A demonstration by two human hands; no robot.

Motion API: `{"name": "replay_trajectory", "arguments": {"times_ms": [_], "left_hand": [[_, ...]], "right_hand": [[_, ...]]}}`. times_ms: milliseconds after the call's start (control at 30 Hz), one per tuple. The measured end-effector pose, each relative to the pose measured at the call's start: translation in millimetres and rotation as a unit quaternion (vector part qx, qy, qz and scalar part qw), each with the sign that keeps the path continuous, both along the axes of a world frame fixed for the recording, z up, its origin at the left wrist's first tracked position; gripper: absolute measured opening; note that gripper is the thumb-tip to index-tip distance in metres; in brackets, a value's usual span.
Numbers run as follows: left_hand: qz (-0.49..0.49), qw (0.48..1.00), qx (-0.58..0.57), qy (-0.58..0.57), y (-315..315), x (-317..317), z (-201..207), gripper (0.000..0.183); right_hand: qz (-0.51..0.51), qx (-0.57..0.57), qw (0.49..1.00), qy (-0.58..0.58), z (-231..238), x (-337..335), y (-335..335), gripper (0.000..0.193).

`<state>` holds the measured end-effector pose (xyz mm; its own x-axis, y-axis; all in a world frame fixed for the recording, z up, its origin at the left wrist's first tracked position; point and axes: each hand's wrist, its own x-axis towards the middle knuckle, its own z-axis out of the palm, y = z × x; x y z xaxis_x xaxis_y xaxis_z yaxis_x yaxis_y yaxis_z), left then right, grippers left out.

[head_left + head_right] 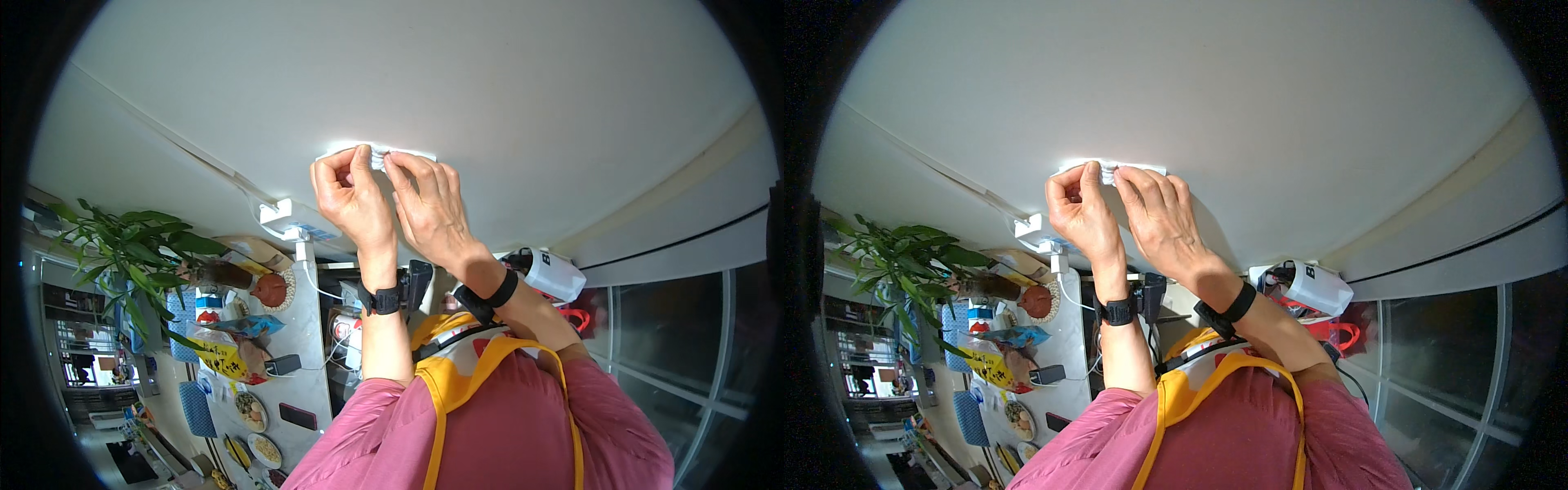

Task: The person wipes a white electrical box on a wall with a cloth, using both hands to apply pressure and move the fabric across the surface.

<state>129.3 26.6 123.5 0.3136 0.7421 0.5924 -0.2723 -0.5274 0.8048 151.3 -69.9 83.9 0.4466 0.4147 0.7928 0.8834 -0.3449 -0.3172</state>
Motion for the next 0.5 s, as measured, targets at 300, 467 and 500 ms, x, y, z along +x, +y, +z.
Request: {"name": "replay_trajectory", "arguments": {"times_ms": [300,467,500], "left_hand": [[0.002,1.0,-0.024,-0.004,10,-2,-18,0.011],[0.012,1.0,-0.014,-0.015,13,-4,5,0.009],[0.027,0.999,0.005,-0.037,19,-4,16,0.009]], "right_hand": [[0.005,-0.007,1.0,0.009,-5,-2,-1,0.056],[0.033,0.009,0.999,-0.015,25,1,12,0.054],[0.032,0.019,0.999,-0.034,31,2,17,0.053]]}}
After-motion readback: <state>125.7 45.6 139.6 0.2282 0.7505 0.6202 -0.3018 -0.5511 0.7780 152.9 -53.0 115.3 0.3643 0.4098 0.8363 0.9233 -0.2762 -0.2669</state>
